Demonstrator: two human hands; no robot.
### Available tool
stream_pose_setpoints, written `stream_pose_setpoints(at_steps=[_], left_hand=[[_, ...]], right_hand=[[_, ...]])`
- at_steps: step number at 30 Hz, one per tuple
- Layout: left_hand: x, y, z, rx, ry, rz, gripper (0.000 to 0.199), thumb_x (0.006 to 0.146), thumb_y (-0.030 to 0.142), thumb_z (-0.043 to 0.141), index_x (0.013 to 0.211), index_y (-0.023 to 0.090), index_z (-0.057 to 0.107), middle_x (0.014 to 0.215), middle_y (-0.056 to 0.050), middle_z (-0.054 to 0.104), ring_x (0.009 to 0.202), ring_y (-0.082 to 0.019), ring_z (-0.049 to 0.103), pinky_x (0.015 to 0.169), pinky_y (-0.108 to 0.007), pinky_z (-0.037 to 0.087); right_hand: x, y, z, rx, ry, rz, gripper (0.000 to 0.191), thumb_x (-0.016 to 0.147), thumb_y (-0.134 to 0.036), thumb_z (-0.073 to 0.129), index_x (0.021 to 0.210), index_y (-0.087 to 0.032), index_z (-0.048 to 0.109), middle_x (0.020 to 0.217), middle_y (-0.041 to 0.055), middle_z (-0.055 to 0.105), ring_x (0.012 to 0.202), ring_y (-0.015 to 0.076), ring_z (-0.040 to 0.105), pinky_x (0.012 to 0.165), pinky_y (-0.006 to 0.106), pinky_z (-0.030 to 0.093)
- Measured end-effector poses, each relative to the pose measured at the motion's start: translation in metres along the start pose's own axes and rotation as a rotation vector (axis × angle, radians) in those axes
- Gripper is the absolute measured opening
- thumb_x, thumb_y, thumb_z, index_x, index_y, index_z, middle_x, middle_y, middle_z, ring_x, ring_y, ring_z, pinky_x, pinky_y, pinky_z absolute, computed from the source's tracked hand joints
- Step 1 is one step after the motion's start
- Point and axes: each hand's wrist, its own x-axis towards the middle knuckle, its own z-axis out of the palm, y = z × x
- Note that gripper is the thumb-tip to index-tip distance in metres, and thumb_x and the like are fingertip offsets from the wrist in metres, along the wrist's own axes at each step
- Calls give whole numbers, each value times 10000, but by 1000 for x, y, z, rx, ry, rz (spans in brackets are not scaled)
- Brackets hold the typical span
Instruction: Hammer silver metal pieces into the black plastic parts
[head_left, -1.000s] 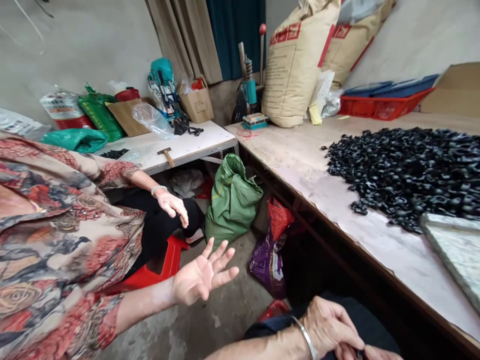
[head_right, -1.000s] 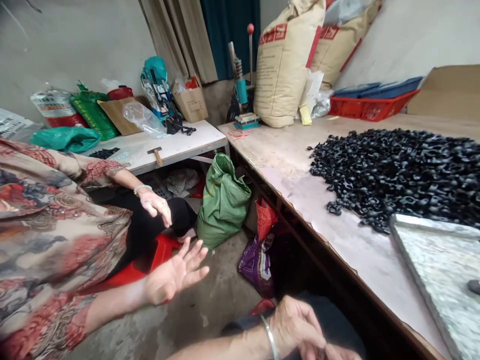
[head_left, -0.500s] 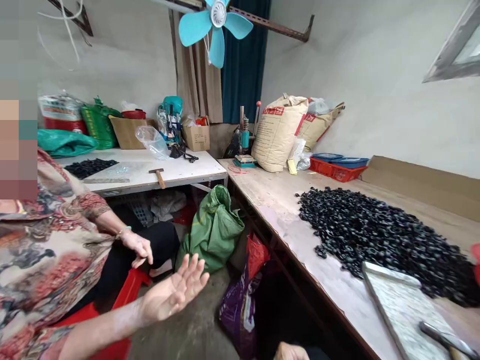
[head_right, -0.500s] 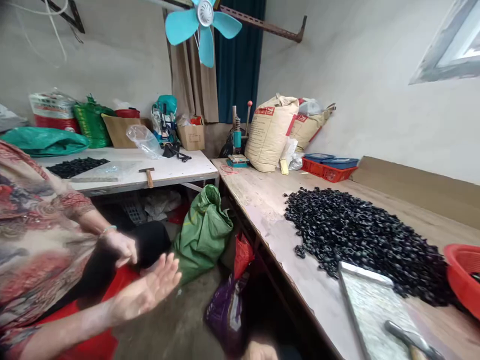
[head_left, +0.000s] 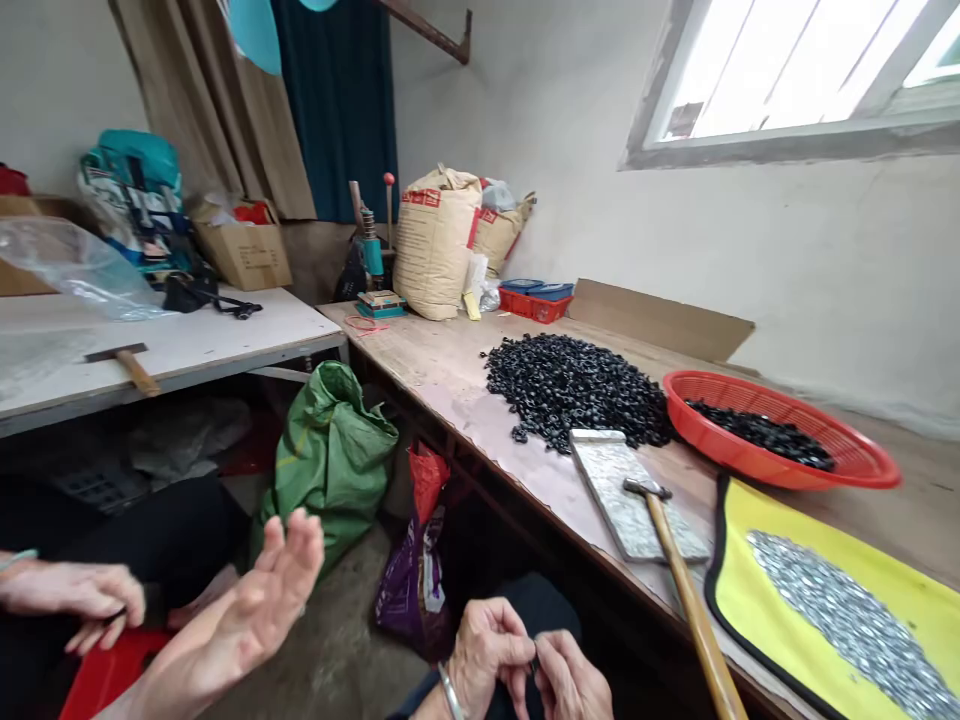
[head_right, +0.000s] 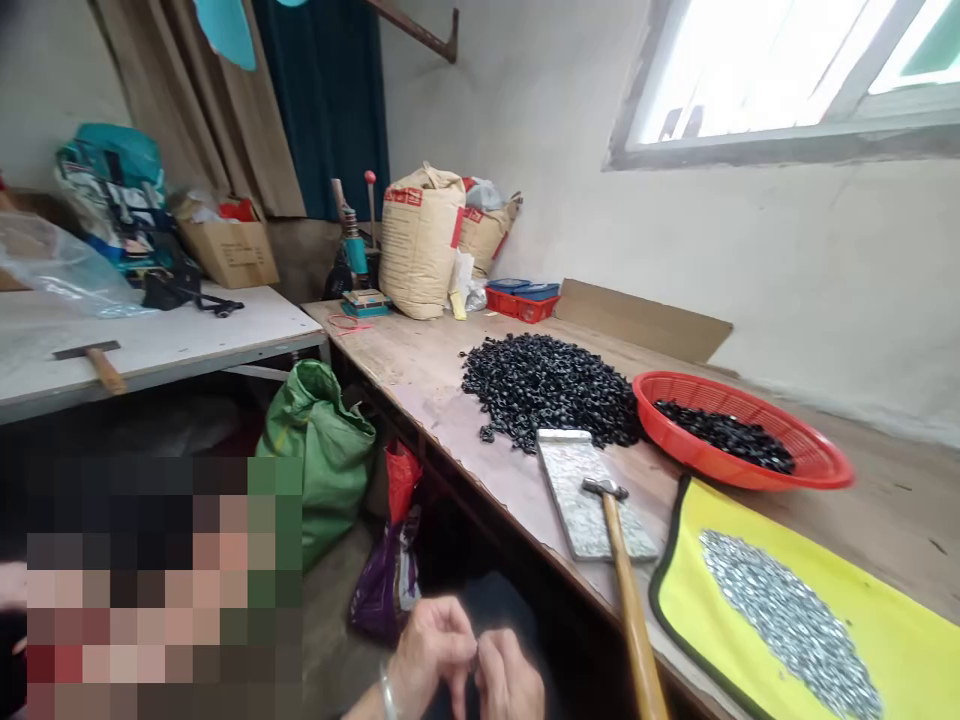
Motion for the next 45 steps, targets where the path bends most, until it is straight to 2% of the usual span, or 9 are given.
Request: stream_pose_setpoints(at_steps=[4,10,19,26,29,33,37,41,45], left_hand=[[-5,3,5,-58,21,20,109,581,164,590,556,146,486,419,-41,587,264,-131,461,251,-231,381],[-15,6,10,-61,10,28,94,567,147,597,608,135,513,445,-36,600,282,-128,483,255,-242,426],[-17,1,10,-135,57,44,125,548,159,619,613,131,517,411,-16,561,284,-122,477,238,-240,424],[-20,5,7,-211,54,25,223,510,215,713,560,130,514,440,-38,573,300,-143,495,256,-277,434],[-20,8,6,-288,159,49,235,456,191,738,555,127,535,502,-46,601,366,-147,536,341,-265,452],[-21,7,5,-344,324,9,219,405,145,717,495,132,518,425,10,505,384,-112,508,381,-224,397],[-21,3,5,-308,368,-19,189,413,151,684,463,135,502,399,10,482,332,-110,468,343,-235,371],[-22,2,4,-228,332,-14,167,440,172,686,522,119,550,383,-12,509,299,-150,492,322,-262,401],[-22,0,0,-178,183,-24,233,449,219,718,580,126,549,371,-27,528,324,-204,546,324,-315,464]], right_hand=[[-6,-21,-2,105,-32,167,405,766,-541,452,549,-200,473,477,-27,432,415,96,374,378,212,308],[-15,-33,-6,120,-33,249,353,769,-498,447,602,-195,513,501,-20,467,428,103,385,382,217,298],[-12,-20,-6,-25,-11,-51,309,738,-477,528,707,-191,641,614,32,635,553,162,579,539,237,460],[-16,-28,-13,0,-54,24,345,684,-487,576,819,-193,694,716,50,695,658,193,643,619,247,514],[-14,-32,-9,-58,-65,69,465,636,-554,596,910,-184,665,687,37,681,624,194,640,583,255,522],[-13,-28,1,-325,-118,-57,421,642,-587,573,826,-217,654,749,45,695,644,203,654,551,266,505],[-17,-20,6,-524,-84,-172,378,724,-563,454,725,-233,638,744,56,695,553,193,635,448,264,447],[-19,-12,4,-578,-32,-216,365,759,-510,391,708,-229,618,752,73,691,517,189,615,448,280,431],[-15,-4,-1,-478,-73,-106,344,755,-522,403,721,-242,599,658,44,668,537,194,615,499,284,457]])
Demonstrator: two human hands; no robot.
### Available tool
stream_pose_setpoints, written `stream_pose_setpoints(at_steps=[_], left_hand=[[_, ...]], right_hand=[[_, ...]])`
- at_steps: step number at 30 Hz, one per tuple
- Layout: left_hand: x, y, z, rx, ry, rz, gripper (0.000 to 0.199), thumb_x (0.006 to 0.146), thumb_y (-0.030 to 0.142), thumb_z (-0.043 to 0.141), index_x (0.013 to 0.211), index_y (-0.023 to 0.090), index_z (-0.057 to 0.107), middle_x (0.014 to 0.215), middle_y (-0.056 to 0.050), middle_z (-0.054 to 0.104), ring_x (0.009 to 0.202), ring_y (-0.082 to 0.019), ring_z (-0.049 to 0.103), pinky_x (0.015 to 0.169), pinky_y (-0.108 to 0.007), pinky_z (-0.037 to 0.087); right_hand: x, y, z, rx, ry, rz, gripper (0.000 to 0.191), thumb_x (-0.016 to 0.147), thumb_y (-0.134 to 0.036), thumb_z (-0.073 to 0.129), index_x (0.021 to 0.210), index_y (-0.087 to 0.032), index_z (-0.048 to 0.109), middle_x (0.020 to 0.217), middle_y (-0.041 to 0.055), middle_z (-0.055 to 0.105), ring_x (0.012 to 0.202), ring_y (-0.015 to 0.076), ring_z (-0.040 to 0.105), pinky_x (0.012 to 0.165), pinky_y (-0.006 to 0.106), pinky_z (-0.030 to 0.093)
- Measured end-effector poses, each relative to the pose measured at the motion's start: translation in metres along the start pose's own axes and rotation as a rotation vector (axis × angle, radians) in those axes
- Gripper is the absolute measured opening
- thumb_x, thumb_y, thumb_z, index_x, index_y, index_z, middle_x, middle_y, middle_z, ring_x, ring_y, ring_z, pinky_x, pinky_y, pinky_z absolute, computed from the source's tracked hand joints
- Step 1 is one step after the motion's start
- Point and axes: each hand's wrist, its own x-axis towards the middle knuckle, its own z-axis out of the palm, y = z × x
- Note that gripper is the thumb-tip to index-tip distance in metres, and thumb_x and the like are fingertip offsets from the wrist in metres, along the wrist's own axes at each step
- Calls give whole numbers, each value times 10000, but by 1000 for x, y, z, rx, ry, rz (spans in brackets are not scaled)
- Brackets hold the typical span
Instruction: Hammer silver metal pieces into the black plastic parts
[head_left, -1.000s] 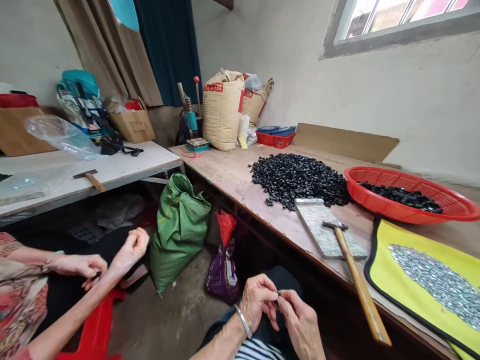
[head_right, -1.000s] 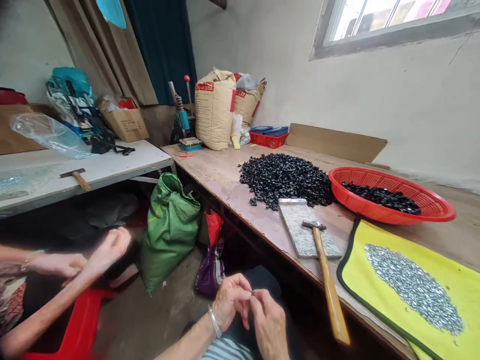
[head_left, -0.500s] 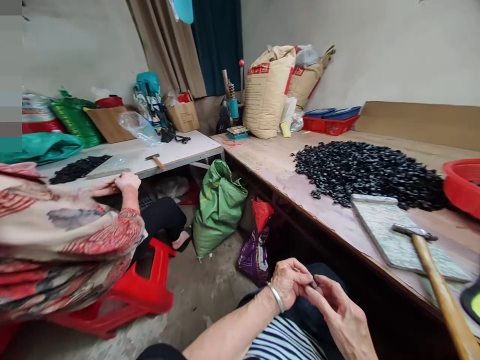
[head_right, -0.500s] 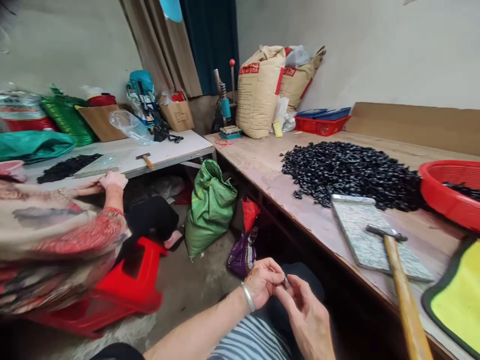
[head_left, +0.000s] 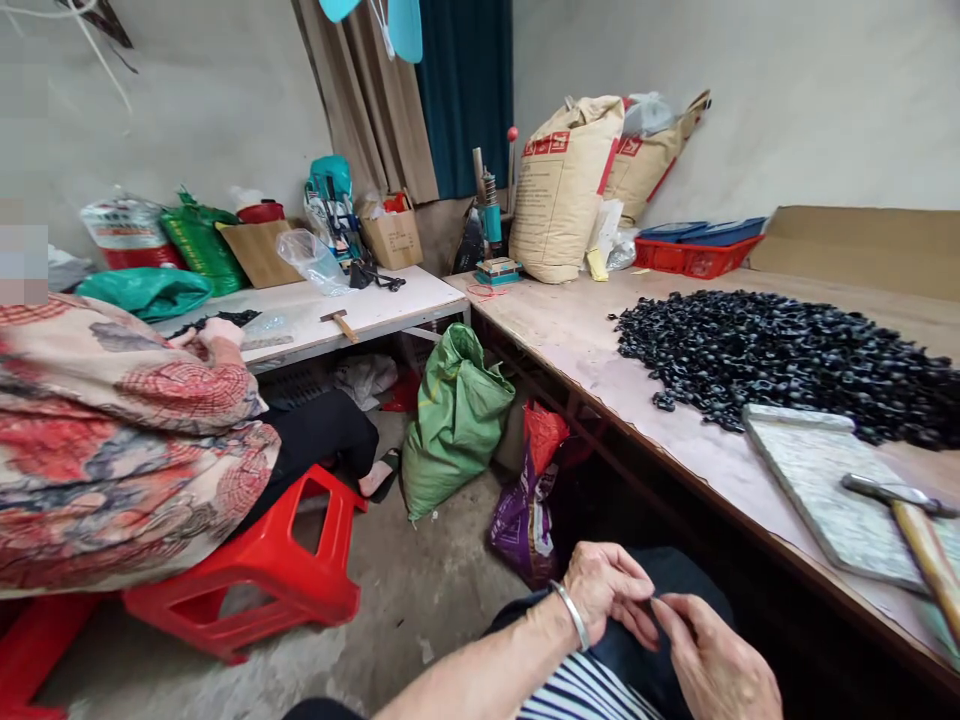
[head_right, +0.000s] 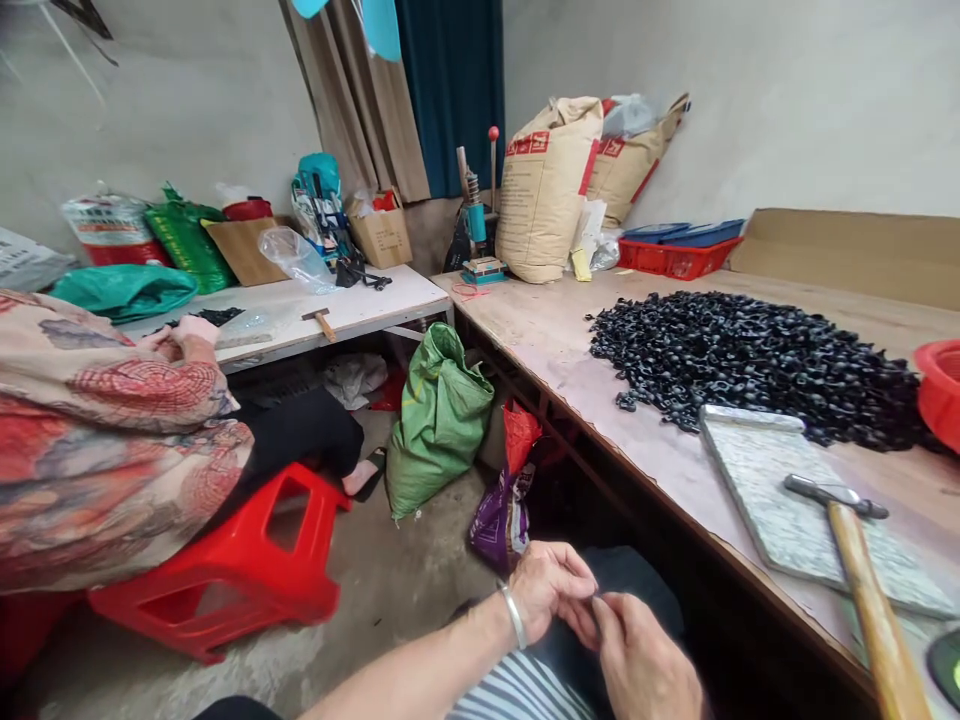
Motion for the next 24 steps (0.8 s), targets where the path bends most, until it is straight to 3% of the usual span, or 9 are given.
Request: stream_pose_setpoints(at_steps=[8,14,18,24], left_hand=[[5,-1,-5,10,-7,7,304,382,230,787,509,91,547,391,-53,536,330,-171,535,325,-313,485],[7,-4,-3,55,28,37,272,406,230,758,471,97,530,361,-58,523,296,-161,507,281,-273,439],[5,-3,0,95,-9,52,274,430,247,755,469,104,525,357,-52,520,286,-148,496,274,-254,427],[-4,5,3,101,-79,57,243,449,247,731,484,105,537,392,-39,537,292,-134,497,252,-222,413]], right_hand=[[2,6,4,108,-143,125,346,706,-573,394,645,-258,524,600,24,627,500,169,572,499,264,446],[2,-1,-1,83,-224,129,355,744,-564,360,645,-261,518,578,10,600,510,162,559,509,259,426],[3,-2,-6,11,-169,42,310,765,-479,377,574,-249,456,518,11,571,469,156,540,464,255,386],[3,5,-6,42,-31,-214,291,791,-404,398,552,-238,414,485,7,512,416,131,468,431,247,347]])
